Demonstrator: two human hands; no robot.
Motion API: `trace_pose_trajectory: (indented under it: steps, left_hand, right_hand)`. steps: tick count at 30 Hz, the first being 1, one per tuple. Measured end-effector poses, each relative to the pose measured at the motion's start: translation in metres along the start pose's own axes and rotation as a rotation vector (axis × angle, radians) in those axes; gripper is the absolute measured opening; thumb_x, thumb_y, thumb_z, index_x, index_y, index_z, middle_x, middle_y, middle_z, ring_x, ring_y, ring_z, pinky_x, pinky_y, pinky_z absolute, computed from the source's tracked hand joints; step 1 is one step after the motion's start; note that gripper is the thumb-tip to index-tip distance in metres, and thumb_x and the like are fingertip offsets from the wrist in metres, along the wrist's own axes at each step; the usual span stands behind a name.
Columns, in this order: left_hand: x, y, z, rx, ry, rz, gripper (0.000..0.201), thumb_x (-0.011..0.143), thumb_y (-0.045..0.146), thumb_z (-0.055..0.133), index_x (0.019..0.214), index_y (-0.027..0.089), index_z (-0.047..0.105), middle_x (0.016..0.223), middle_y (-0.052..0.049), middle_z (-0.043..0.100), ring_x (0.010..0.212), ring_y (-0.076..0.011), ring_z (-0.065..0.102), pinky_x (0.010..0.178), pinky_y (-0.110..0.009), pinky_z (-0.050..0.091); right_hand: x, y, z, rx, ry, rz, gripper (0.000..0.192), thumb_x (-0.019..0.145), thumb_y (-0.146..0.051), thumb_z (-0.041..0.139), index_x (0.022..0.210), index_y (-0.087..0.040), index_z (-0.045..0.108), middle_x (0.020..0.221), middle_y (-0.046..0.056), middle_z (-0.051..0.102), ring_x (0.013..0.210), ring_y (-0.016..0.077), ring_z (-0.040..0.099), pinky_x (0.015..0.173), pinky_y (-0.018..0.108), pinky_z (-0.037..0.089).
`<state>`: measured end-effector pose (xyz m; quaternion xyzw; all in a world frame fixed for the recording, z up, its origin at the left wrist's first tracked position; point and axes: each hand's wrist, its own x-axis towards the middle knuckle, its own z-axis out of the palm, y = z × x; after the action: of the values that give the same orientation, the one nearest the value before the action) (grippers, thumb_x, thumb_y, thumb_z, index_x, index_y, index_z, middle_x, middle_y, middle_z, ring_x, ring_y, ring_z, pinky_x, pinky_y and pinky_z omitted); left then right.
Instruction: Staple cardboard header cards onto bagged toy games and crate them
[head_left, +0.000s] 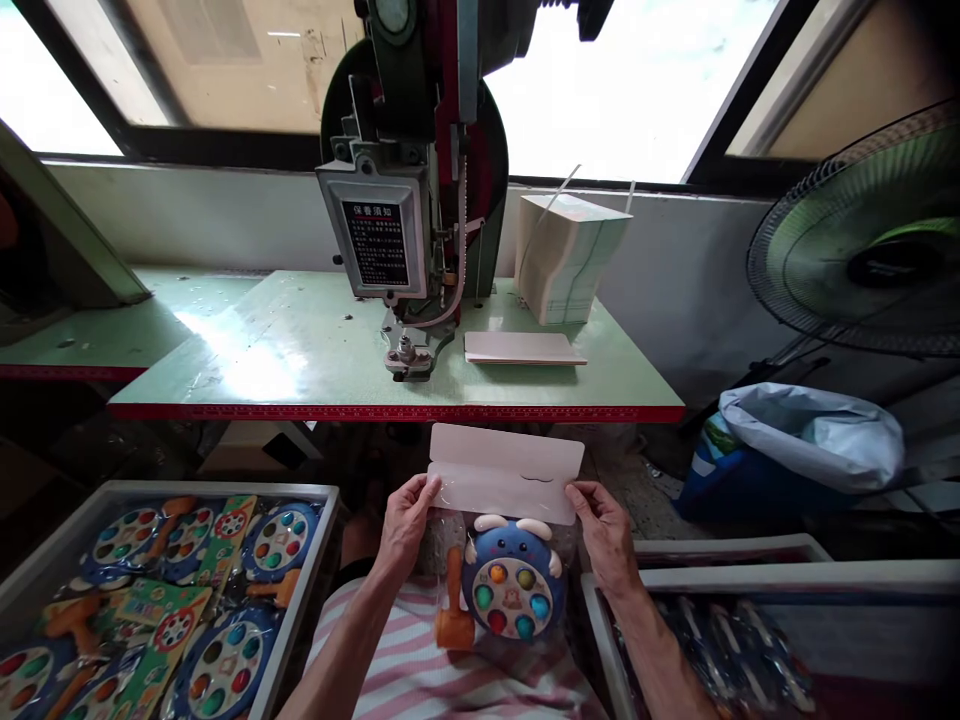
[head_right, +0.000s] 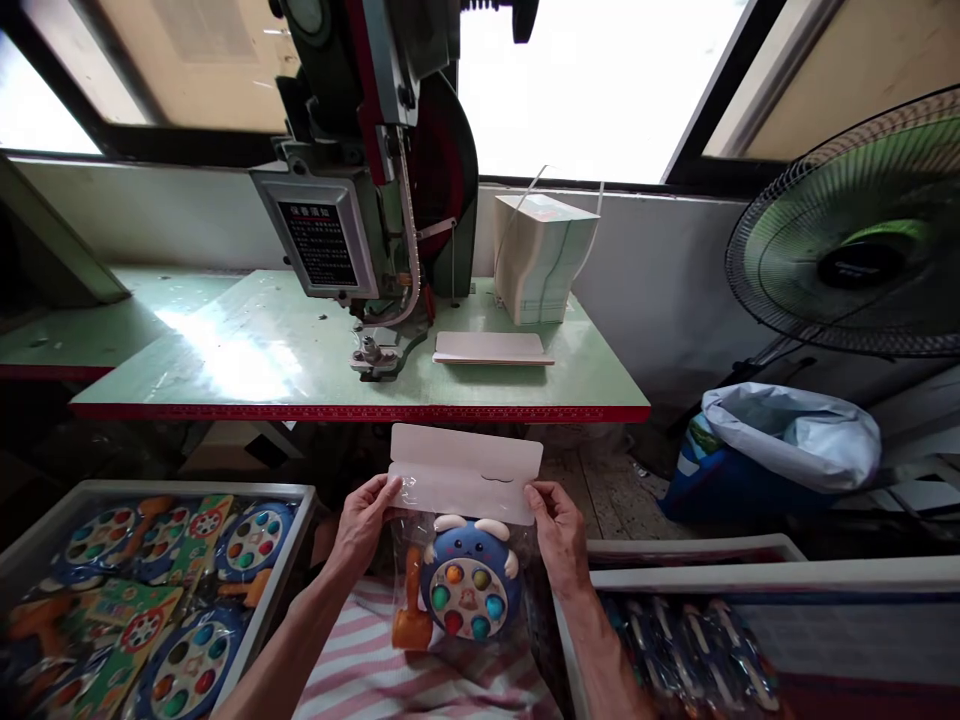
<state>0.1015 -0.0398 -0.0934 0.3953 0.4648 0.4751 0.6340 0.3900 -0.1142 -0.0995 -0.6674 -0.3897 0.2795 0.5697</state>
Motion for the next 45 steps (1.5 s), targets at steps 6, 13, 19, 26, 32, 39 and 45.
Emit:
trace_pose_trajectory:
  steps: [6,13,19,26,32,39,45]
  left_hand:
    - [0.001,-0.003,0.005,-0.005,0.066,0.027,0.045,0.075,0.058,0.082,0.092,0.016,0.077,0.082,-0.003,0.076,0.073,-0.0182,0.068,0.067,-0.026,0.055]
    - [0.004,-0.004,0.004,-0.047,0.059,-0.022,0.046,0.074,0.052,0.086,0.101,0.016,0.077,0.085,-0.003,0.079,0.074,-0.0192,0.070,0.068,-0.027,0.055]
    - [0.004,-0.001,0.005,-0.056,0.068,-0.066,0.052,0.068,0.055,0.088,0.100,0.015,0.078,0.086,-0.006,0.079,0.073,-0.0210,0.071,0.064,-0.028,0.055]
    - [0.004,0.011,0.000,-0.019,-0.039,-0.083,0.050,0.071,0.051,0.087,0.104,0.015,0.078,0.093,-0.007,0.079,0.077,-0.0195,0.070,0.067,-0.025,0.056]
    - [0.004,0.018,-0.007,0.012,-0.124,-0.109,0.050,0.073,0.051,0.086,0.107,0.015,0.078,0.097,-0.009,0.079,0.078,-0.0209,0.070,0.070,-0.029,0.058]
    - [0.006,0.017,-0.012,0.027,-0.158,-0.092,0.048,0.077,0.048,0.085,0.112,0.016,0.078,0.105,-0.010,0.079,0.085,-0.0220,0.071,0.074,-0.030,0.059]
    - [0.004,0.021,-0.021,0.061,-0.260,-0.074,0.048,0.086,0.044,0.077,0.126,0.019,0.070,0.111,-0.009,0.077,0.091,-0.0215,0.071,0.076,-0.028,0.058]
  right_hand:
    - [0.000,-0.010,-0.001,-0.087,0.006,-0.053,0.041,0.087,-0.059,0.068,0.083,-0.019,0.069,0.073,0.003,0.066,0.068,0.0194,0.058,0.062,0.029,0.046]
    - [0.002,-0.012,-0.001,-0.059,0.013,-0.044,0.039,0.087,-0.059,0.069,0.083,-0.020,0.066,0.075,0.002,0.066,0.071,0.0192,0.061,0.064,0.028,0.048]
    - [0.002,-0.013,0.000,-0.004,0.048,-0.018,0.035,0.082,-0.054,0.074,0.080,-0.020,0.067,0.074,0.002,0.067,0.069,0.0181,0.061,0.064,0.028,0.049]
    - [0.004,-0.020,0.001,0.242,0.024,0.102,0.035,0.072,-0.042,0.081,0.096,-0.020,0.066,0.074,0.001,0.070,0.066,0.0175,0.063,0.062,0.028,0.049]
    - [0.008,-0.028,-0.001,0.313,-0.088,0.144,0.047,0.073,-0.041,0.081,0.113,-0.020,0.067,0.065,-0.005,0.061,0.059,0.0138,0.054,0.056,0.025,0.043]
    - [0.009,-0.022,-0.002,0.311,-0.094,0.132,0.047,0.073,-0.042,0.082,0.112,-0.019,0.071,0.066,-0.005,0.058,0.060,0.0125,0.049,0.055,0.024,0.039]
    - [0.011,-0.019,-0.008,0.407,-0.196,0.217,0.056,0.072,-0.039,0.087,0.124,-0.025,0.070,0.073,-0.003,0.065,0.064,0.0139,0.055,0.057,0.024,0.042]
